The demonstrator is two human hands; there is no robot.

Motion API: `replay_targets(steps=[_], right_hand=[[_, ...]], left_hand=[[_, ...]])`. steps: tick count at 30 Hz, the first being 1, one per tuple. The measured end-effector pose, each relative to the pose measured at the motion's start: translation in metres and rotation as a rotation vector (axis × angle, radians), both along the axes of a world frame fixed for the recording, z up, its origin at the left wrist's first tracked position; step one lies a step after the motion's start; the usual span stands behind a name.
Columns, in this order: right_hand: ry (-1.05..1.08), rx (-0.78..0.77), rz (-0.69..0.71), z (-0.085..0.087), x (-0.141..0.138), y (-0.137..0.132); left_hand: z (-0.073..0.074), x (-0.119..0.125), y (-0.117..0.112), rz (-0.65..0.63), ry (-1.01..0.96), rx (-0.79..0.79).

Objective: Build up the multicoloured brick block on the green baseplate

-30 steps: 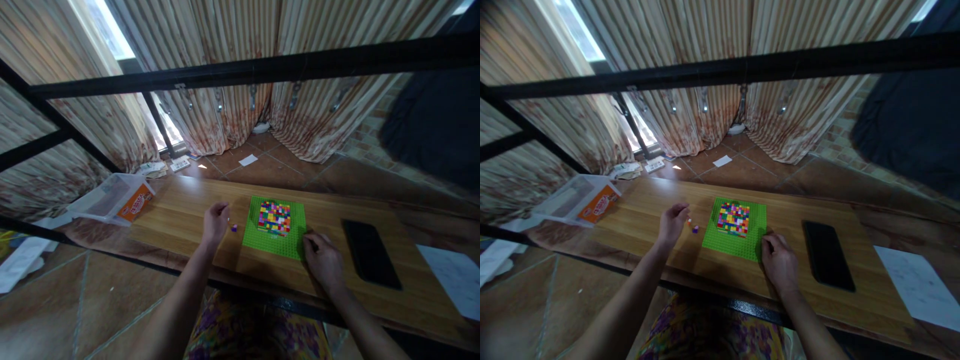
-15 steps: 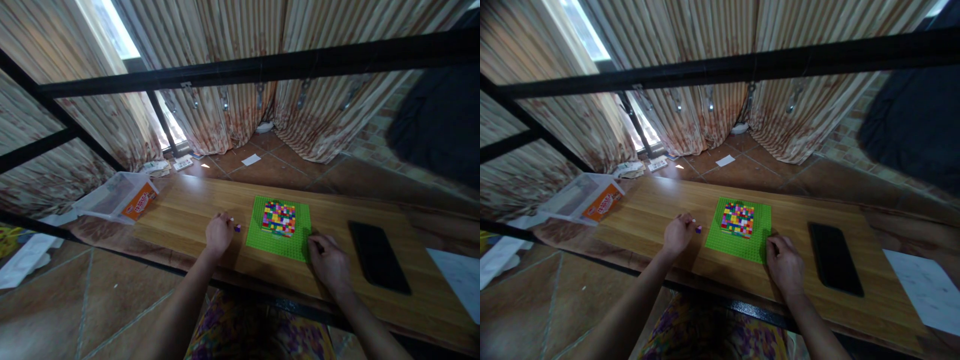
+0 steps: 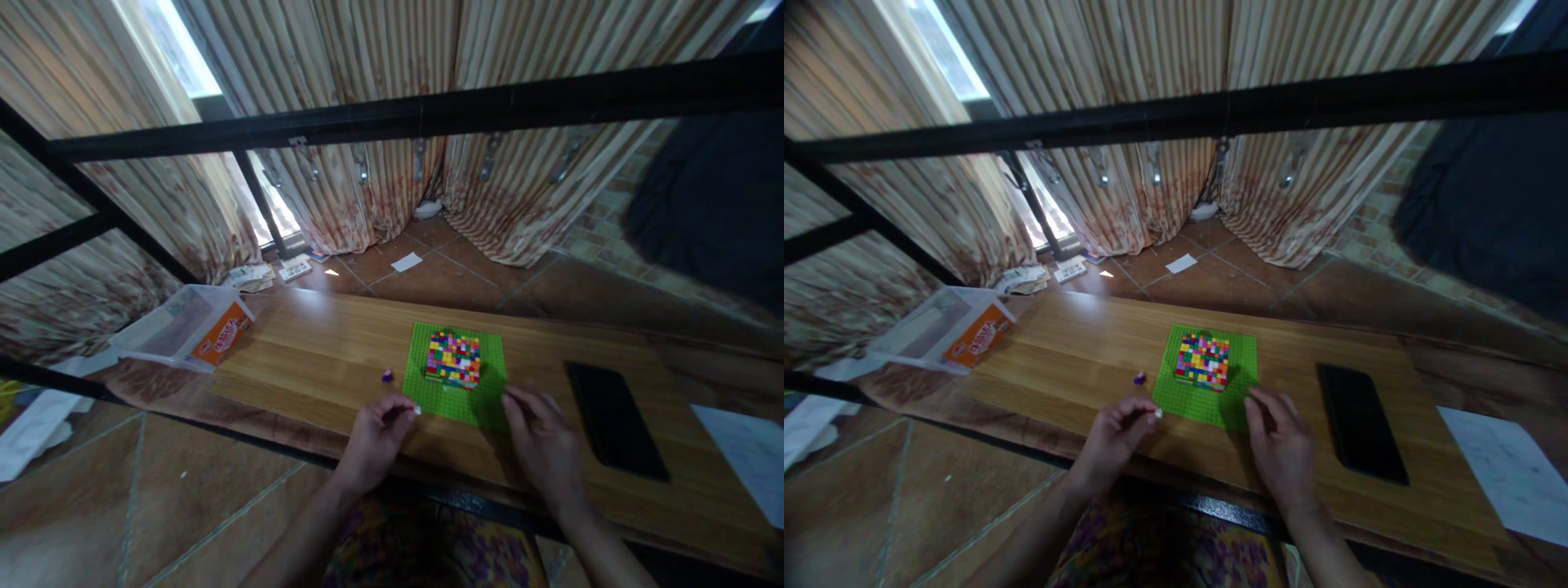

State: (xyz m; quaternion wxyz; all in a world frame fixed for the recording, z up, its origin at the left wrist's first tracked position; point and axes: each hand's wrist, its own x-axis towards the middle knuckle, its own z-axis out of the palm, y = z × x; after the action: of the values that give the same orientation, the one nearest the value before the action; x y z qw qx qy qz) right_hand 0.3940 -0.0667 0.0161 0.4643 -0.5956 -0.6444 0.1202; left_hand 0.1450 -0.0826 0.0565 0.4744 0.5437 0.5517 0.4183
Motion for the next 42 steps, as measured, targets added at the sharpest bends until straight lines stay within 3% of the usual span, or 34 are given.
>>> replay_targets(steps=[4,7,11,16,23,26,31,36,42], right_hand=[[0.217,-0.241,0.304,0.032,-0.047,-0.034],[0.418,-0.362,0.392,0.041,-0.073,-0.044],[0.598,-0.452,0.411,0.043,-0.081,-0.041],[0.657,-0.502,0.414,0.047,-0.078,-0.038],[0.92,-0.608,0.249,0.036,-0.073,-0.03],[1.077,-0.605,0.138,0.031,-0.07,-0.026],[1.194,-0.684,0.089,0.029,-0.064,-0.023],[1.142,-0.722,0.119,0.027,-0.058,-0.026],[0.944,-0.693,0.179,0.027,-0.048,-0.027]], left_hand=[[0.006,0.011,-0.023,-0.043,-0.13,-0.059],[0.012,0.013,-0.027,-0.109,-0.226,-0.084],[0.014,0.011,-0.025,-0.082,-0.303,-0.118],[0.015,0.011,-0.023,-0.078,-0.364,-0.182],[0.019,0.014,0.0,-0.075,-0.425,-0.236],[0.01,0.01,0.022,0.023,-0.337,-0.14],[0.004,0.006,0.058,0.016,-0.071,0.054],[0.008,0.015,0.079,-0.051,0.299,0.292],[0.0,0.023,0.09,-0.133,0.571,0.368]])
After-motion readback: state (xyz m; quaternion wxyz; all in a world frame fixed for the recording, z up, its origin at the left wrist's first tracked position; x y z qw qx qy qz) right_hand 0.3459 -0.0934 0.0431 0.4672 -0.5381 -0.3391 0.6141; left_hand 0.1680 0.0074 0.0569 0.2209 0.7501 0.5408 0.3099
